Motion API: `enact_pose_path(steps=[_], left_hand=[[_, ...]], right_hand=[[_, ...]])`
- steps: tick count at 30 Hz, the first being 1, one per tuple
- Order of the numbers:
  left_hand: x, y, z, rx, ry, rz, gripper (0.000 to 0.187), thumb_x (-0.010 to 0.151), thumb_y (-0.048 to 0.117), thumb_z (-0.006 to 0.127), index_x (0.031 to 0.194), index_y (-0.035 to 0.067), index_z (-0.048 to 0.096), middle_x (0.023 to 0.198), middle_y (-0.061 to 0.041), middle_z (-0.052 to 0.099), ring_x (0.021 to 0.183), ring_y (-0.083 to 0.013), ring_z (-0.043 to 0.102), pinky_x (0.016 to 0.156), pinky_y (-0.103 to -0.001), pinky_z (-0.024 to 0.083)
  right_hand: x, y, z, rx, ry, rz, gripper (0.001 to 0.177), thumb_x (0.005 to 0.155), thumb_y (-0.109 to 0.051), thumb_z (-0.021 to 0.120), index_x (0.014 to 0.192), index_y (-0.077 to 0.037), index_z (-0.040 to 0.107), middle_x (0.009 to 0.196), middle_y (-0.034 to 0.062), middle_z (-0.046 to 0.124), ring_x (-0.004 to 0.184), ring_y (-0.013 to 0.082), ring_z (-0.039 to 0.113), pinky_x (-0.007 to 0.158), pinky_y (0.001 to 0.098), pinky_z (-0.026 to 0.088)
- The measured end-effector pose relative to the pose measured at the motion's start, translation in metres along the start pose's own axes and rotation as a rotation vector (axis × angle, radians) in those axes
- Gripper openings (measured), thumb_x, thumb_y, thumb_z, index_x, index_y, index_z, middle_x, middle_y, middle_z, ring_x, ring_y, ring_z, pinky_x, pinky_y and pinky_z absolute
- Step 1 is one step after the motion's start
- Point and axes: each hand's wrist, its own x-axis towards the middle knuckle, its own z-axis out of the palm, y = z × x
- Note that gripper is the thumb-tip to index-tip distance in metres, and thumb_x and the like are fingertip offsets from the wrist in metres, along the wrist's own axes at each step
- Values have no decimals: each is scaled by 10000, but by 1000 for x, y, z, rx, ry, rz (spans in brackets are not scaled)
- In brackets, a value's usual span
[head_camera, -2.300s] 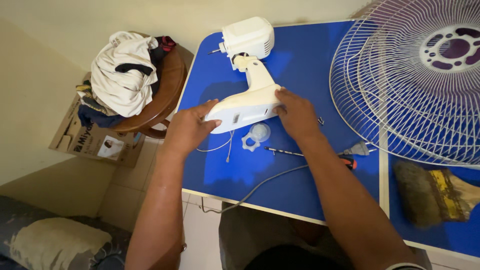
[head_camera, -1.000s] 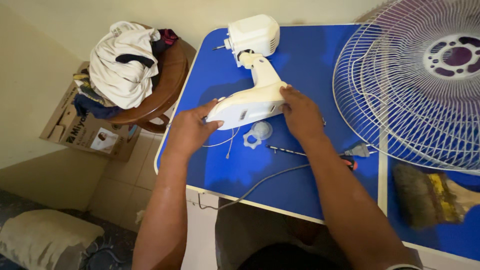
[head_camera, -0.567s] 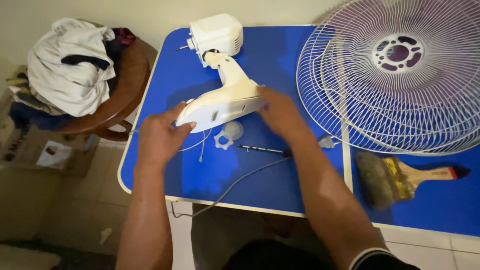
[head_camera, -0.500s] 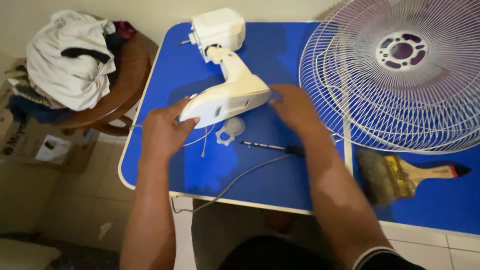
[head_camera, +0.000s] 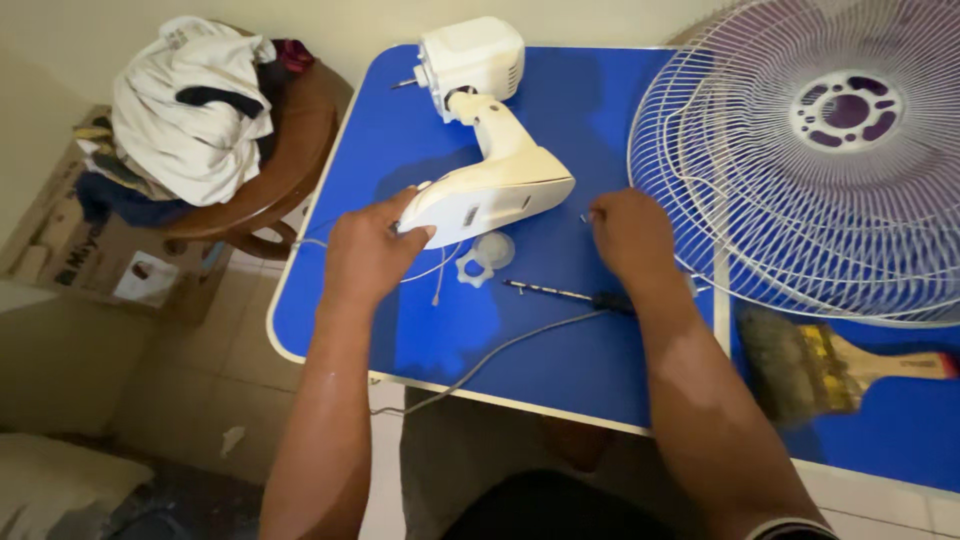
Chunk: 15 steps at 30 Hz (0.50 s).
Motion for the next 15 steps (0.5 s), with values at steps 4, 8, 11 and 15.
enact_pose_path(steps=[4, 8, 11, 15], left_hand=[[1, 1, 1, -40, 19, 16, 526, 760, 245, 830, 1261, 117, 734, 1083, -179, 761, 782, -294, 745, 745, -382, 575], [0, 3, 4, -2, -8, -23, 528, 774, 270, 831, 1269, 118, 731, 1030, -192, 760, 799, -303, 741, 748, -386, 570], [1, 5, 1, 2, -2, 0, 532, 775, 277, 831, 1271, 112, 730, 1017, -197, 759, 801, -305, 740, 748, -387, 569], [1, 6, 0, 1, -44, -98, 556, 764, 286, 819, 1285, 124, 713, 965, -187, 764, 720, -296, 733, 720, -383, 569]], right_hand=[[3, -13, 7, -129, -46, -57, 188, 899, -275, 685, 963, -133, 792, 924, 159, 709, 917, 379, 680, 779, 536, 519], [1, -16, 13, -218, -92, -48, 213, 854, -303, 696, 987, -173, 801, 944, 128, 720, 931, 344, 685, 794, 566, 480], [3, -14, 20, -227, -118, -30, 179, 898, -273, 667, 970, -183, 804, 961, 96, 726, 965, 310, 697, 855, 565, 468], [3, -8, 31, -221, -120, -33, 170, 898, -213, 641, 945, -158, 794, 975, 106, 728, 976, 312, 700, 864, 541, 482]])
